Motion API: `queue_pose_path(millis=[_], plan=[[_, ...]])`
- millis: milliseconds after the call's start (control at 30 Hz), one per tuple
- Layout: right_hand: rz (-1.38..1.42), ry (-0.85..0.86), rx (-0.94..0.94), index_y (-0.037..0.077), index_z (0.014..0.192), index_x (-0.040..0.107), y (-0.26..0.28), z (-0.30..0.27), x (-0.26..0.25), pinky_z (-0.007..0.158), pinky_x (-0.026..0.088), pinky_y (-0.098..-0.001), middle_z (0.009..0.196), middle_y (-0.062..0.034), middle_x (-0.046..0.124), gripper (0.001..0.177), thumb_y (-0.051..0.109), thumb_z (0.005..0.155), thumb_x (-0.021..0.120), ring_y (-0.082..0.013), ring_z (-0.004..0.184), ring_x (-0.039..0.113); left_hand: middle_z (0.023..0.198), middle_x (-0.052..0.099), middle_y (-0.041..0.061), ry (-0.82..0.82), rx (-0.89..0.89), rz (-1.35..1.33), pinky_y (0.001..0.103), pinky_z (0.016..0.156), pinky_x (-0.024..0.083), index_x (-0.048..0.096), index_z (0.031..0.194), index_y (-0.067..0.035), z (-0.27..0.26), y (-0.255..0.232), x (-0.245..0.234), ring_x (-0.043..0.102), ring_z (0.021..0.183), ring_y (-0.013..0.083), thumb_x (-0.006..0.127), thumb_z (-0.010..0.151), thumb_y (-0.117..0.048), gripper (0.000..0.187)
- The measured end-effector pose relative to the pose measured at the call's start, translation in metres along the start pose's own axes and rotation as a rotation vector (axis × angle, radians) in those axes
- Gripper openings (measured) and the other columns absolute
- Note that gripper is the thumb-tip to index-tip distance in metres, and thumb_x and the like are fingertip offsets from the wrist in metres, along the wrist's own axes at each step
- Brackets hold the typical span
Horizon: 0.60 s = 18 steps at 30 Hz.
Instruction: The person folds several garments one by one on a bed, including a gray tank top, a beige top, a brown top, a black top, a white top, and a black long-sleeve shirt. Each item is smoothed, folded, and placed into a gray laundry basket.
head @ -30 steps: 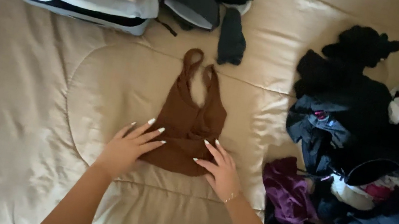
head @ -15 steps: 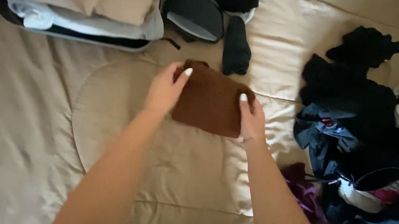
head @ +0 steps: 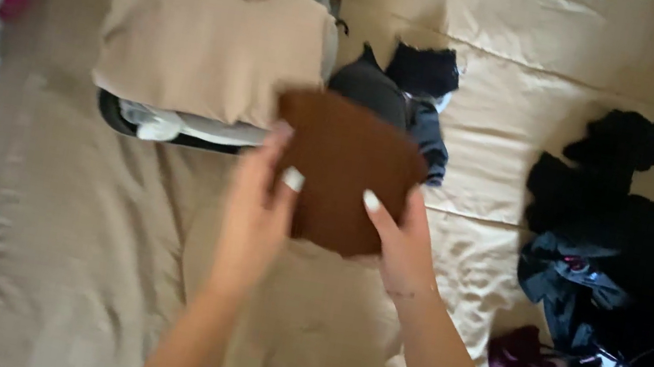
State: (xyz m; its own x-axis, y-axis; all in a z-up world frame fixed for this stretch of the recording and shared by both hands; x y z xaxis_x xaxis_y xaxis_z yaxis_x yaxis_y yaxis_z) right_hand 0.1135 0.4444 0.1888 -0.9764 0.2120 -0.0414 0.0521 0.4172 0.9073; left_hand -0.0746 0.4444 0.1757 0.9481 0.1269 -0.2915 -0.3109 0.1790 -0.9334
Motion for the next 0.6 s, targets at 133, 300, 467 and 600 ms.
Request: queue_pose_path(millis=[133,300,467,600], plan=[[-0.226,0.036,-0.239,-0.008,0.170,0.036,0.063,0.035,0.070,0.135,0.032,-0.0593,0.171,-0.0364,0.042,0.108,0.044,0.092,0.091,-0.0505,0.160,0.042,0.163,0.055,0.028,-0.184,0.113,0.236,0.061,0.132,0.036,0.048,0.166,0.002,0.072,-0.016,-0.091,0.049,0.156,0.0473,0.062,0.115,0.007,0.053],[-0.672,-0.045,-0.624,0.013,0.161,0.054,0.037,0.127,0.129,0.134,0.037,-0.0523,0.160,-0.0163,0.061,0.085,0.035,0.091,0.097,-0.0362,0.154,0.054,0.169,0.048,0.018,-0.238,-0.190,0.678,0.067,0.116,0.050,0.042,0.172,-0.015,0.132,0.049,-0.121,0.037,0.160,0.0395,0.069,0.116,-0.027,0.063],[-1.471,0.089,-0.983,0.036,0.174,0.044,0.019,0.130,0.186,0.139,0.014,-0.0684,0.188,0.0011,0.023,0.059,0.043,0.117,0.061,-0.0342,0.173,0.019,0.174,0.047,0.013,-0.164,-0.024,1.044,0.082,0.121,0.033,0.050,0.173,-0.025,0.167,0.072,-0.088,0.041,0.159,0.0465,0.070,0.114,-0.043,0.065],[-1.633,0.305,-0.544,0.050,0.179,0.012,-0.029,0.164,0.177,0.138,0.005,-0.0715,0.190,0.0127,-0.005,0.061,0.060,0.120,0.029,-0.0259,0.176,-0.002,0.191,0.010,-0.001,0.216,-0.250,1.007,0.081,0.131,0.014,0.024,0.178,-0.049,0.152,0.124,-0.058,0.000,0.174,0.0409,0.027,0.114,-0.076,0.069]])
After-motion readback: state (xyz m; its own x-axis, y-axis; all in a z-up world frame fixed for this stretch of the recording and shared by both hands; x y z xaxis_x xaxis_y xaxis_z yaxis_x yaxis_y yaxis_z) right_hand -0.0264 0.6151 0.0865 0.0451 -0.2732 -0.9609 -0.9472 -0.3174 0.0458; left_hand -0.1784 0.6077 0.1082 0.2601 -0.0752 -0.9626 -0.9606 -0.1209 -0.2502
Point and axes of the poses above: each hand's wrist, its own z-axis towards the middle knuckle, its own x-axis out of the palm, y = z × x, the point moved 6 cm from there along z, towards the middle knuckle
